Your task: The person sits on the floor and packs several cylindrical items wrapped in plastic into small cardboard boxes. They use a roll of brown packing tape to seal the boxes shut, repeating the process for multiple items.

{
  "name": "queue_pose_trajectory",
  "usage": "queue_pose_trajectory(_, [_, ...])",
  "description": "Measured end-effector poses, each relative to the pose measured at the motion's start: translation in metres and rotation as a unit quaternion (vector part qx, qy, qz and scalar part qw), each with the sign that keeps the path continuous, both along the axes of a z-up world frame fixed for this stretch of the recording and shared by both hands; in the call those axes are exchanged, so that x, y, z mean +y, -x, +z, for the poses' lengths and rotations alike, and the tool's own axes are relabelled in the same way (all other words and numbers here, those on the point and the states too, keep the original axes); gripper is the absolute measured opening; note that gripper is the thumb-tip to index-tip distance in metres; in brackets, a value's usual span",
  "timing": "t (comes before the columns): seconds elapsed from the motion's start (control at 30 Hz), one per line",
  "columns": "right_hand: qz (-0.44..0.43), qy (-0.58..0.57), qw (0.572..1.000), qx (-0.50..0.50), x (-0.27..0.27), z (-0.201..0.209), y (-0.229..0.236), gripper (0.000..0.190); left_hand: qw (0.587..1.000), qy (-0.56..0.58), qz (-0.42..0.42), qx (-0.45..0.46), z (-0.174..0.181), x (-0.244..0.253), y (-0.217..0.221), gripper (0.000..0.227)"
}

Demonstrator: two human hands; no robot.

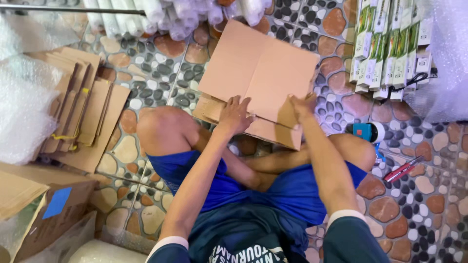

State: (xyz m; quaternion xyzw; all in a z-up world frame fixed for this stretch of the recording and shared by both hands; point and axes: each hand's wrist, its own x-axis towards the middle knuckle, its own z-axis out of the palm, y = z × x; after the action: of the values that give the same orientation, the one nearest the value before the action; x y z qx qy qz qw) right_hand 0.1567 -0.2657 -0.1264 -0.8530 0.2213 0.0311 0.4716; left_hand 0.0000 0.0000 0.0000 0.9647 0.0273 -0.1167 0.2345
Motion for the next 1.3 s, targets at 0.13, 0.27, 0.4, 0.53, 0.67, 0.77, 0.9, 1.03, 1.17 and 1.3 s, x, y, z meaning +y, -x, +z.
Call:
queue_pose_trajectory(0.13, [-0.036,0.016,0.999,0.023,0.008,0.02,0.019,0.099,0.995,-0.091,0.001,0.037,-0.033,0.023,0.001,0.088])
queue_pose_trajectory(0.27, [0.091,-0.08,0.992,-0.041,-0.029,0.007,-0.004,0.092,0.993,-0.106,-0.046,-0.038,-0.03,0.017,-0.002,0.093])
queue_pose_trajectory(0.4, [0.118,-0.012,0.993,-0.006,-0.039,0.016,-0.044,0.094,0.995,-0.074,-0.073,0.006,-0.047,0.003,0.008,0.104])
queue_pose_trajectory(0.53, [0.095,0.037,0.993,0.061,-0.055,-0.024,-0.016,0.095,0.986,-0.132,-0.105,-0.013,-0.078,-0.007,0.029,0.119])
queue_pose_trajectory(0.67, [0.072,0.033,0.996,0.031,-0.061,0.003,0.016,0.094,0.978,-0.142,-0.154,-0.002,-0.098,-0.014,0.028,0.126])
queue_pose_trajectory(0.77, [0.075,0.089,0.992,0.046,-0.055,0.019,0.039,0.09,0.971,-0.17,-0.17,-0.008,-0.108,-0.016,0.035,0.118])
queue_pose_trajectory(0.9, [0.089,0.023,0.995,-0.049,-0.055,0.014,0.037,0.06,0.973,-0.165,-0.152,-0.057,-0.079,-0.016,0.033,0.118])
queue_pose_trajectory(1.03, [0.05,-0.078,0.994,-0.054,-0.051,0.03,0.025,0.056,0.953,-0.179,-0.173,-0.172,-0.12,-0.008,0.02,0.109])
queue_pose_trajectory(1.17, [0.146,0.128,0.981,0.008,-0.05,0.029,0.025,0.063,0.905,-0.273,-0.176,-0.273,-0.092,0.014,0.007,0.067])
queue_pose_trajectory(1.3, [0.391,0.372,0.842,-0.019,0.015,0.132,0.092,0.122,0.904,-0.295,-0.225,-0.214,-0.043,0.026,-0.01,0.092])
